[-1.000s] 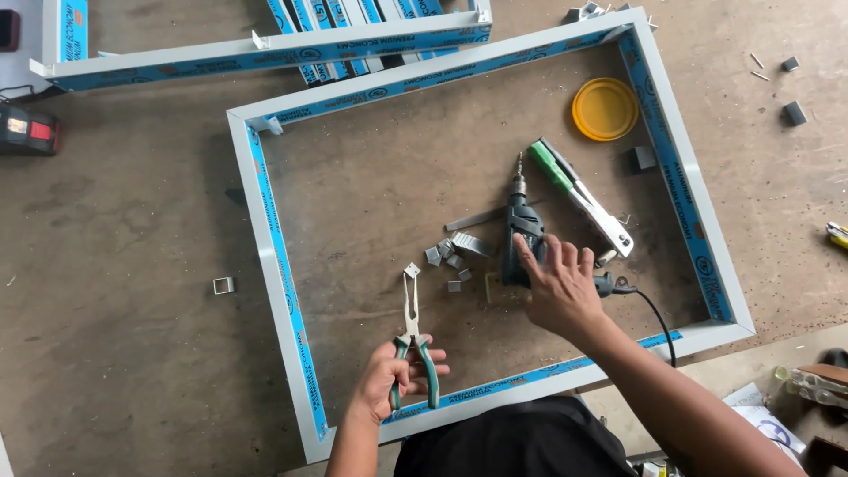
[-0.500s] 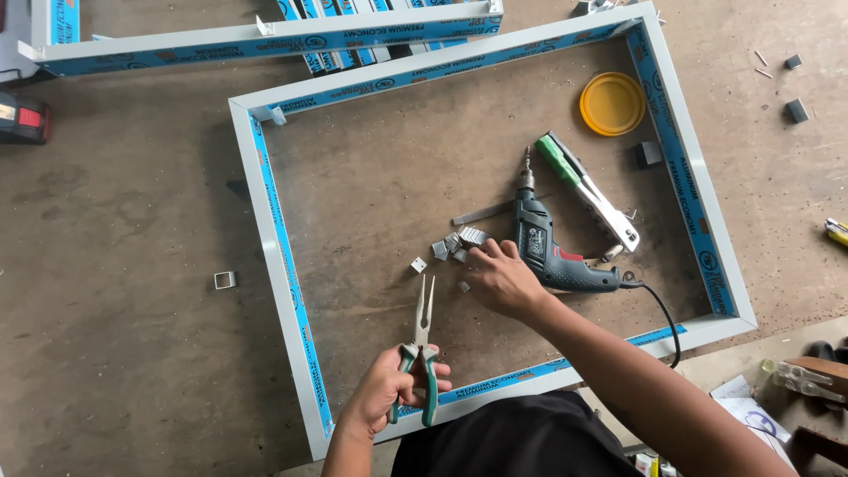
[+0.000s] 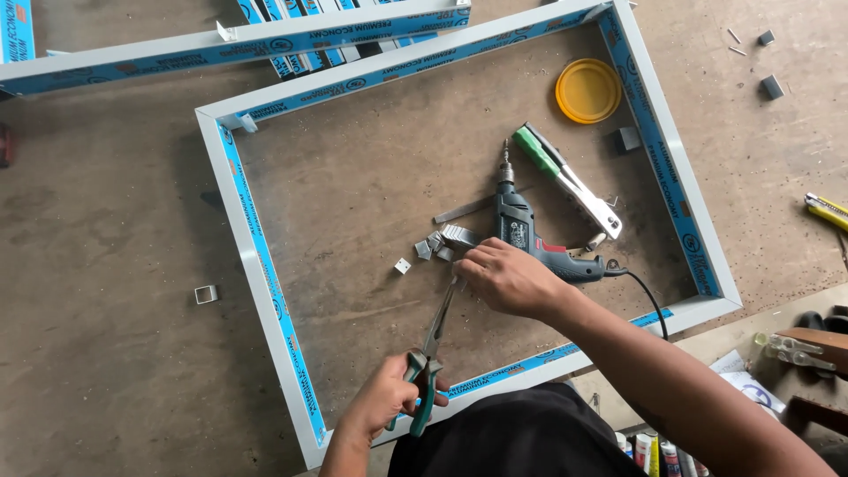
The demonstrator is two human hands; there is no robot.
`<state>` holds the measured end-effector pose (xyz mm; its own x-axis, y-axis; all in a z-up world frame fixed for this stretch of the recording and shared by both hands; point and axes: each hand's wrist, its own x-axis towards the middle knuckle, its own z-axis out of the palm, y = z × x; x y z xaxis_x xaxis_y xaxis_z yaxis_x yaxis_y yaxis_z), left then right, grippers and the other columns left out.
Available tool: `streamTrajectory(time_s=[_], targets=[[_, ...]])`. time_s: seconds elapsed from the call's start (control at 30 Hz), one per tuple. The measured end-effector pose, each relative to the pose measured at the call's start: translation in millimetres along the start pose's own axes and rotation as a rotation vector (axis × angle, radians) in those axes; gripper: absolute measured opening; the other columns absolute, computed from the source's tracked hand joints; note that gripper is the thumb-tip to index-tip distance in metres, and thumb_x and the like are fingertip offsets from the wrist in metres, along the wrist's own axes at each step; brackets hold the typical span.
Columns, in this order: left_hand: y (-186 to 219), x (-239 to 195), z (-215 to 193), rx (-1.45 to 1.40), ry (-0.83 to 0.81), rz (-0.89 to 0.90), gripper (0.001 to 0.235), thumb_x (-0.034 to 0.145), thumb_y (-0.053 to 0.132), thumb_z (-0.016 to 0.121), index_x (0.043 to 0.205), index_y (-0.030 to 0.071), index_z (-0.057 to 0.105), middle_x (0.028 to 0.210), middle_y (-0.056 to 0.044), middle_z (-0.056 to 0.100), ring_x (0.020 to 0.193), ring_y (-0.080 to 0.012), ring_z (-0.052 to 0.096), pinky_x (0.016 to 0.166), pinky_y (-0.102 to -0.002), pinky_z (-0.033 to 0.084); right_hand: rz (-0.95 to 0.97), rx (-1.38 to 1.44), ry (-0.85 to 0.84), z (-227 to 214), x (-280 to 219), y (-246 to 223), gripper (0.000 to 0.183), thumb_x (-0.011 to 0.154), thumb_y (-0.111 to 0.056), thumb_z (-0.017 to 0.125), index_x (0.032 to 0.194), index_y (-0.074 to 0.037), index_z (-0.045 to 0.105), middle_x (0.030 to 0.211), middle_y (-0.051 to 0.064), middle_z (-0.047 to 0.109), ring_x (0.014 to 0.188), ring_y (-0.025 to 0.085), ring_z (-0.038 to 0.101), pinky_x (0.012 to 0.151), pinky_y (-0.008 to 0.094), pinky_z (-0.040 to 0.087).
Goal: Drilling holes into small metal L-brackets while holding them with pliers on a wooden block.
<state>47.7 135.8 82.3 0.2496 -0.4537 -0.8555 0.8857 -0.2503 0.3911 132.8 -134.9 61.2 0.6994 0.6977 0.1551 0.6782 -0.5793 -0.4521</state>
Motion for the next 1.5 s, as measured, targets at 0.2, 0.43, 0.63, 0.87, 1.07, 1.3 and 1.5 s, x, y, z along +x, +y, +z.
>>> streamTrajectory(time_s=[0.2,0.43,0.63,0.87,1.07,1.3,1.5], targets=[[7,-9,3,-0.077,0.009,-0.022,0.076,0.058,-0.005,0.039,0.13,0.002,0.062,0.108,-0.02,0.079,0.094,-0.0314,0.08,0.065,-0.034,0.049,-0.034,-0.039,-0.009,-1,5,1,0.01,0.097,0.0,0.053,0.102,-0.001,0.062,0.08,0.008,0.061,0.068,0.028,0.058,0.076,0.038,0.045],[4,-9,2,-0.167,-0.02,0.005,0.074,0.059,-0.008,0.039,0.131,-0.006,0.057,0.103,-0.027,0.074,0.09,-0.0407,0.078,0.062,-0.041,0.06,-0.067,-0.056,0.018,0,5,-2,0.006,0.099,0.0,0.054,0.101,-0.001,0.061,0.078,0.007,0.058,0.066,0.027,0.055,0.071,0.038,0.044],[11,-16,4,-0.165,-0.011,-0.021,0.075,0.059,-0.009,0.039,0.13,-0.002,0.06,0.105,-0.028,0.074,0.091,-0.0396,0.078,0.062,-0.041,0.06,-0.095,-0.041,0.042,-6,6,-3,0.009,0.101,0.002,0.051,0.103,0.0,0.059,0.078,0.009,0.056,0.066,0.028,0.054,0.07,0.039,0.044],[18,-22,7,-0.199,-0.006,-0.023,0.074,0.06,-0.01,0.038,0.13,-0.004,0.062,0.106,-0.029,0.075,0.093,-0.0409,0.078,0.067,-0.044,0.062,-0.111,-0.043,0.03,-10,7,-4,0.01,0.1,0.003,0.051,0.099,0.001,0.061,0.08,0.01,0.061,0.068,0.029,0.057,0.071,0.039,0.046],[16,-20,7,-0.205,-0.011,-0.006,0.072,0.059,-0.01,0.038,0.127,-0.004,0.062,0.104,-0.03,0.075,0.091,-0.0417,0.078,0.065,-0.044,0.062,-0.163,-0.045,0.062,-15,13,-9,0.014,0.103,0.001,0.049,0.096,0.002,0.061,0.077,0.01,0.059,0.066,0.03,0.055,0.069,0.04,0.047],[24,-25,9,-0.196,-0.003,-0.019,0.071,0.06,-0.009,0.039,0.127,-0.005,0.062,0.103,-0.03,0.075,0.09,-0.0416,0.077,0.064,-0.043,0.061,-0.177,-0.038,0.059,-17,18,-12,0.016,0.105,-0.001,0.048,0.097,0.002,0.061,0.077,0.01,0.059,0.065,0.03,0.053,0.069,0.04,0.046],[19,-22,8,-0.194,-0.012,-0.004,0.07,0.06,-0.009,0.039,0.126,-0.005,0.062,0.102,-0.029,0.074,0.09,-0.0409,0.078,0.063,-0.042,0.061,-0.189,-0.064,0.072,-14,17,-11,0.014,0.104,0.001,0.05,0.095,0.002,0.061,0.075,0.009,0.056,0.064,0.029,0.051,0.066,0.04,0.044]])
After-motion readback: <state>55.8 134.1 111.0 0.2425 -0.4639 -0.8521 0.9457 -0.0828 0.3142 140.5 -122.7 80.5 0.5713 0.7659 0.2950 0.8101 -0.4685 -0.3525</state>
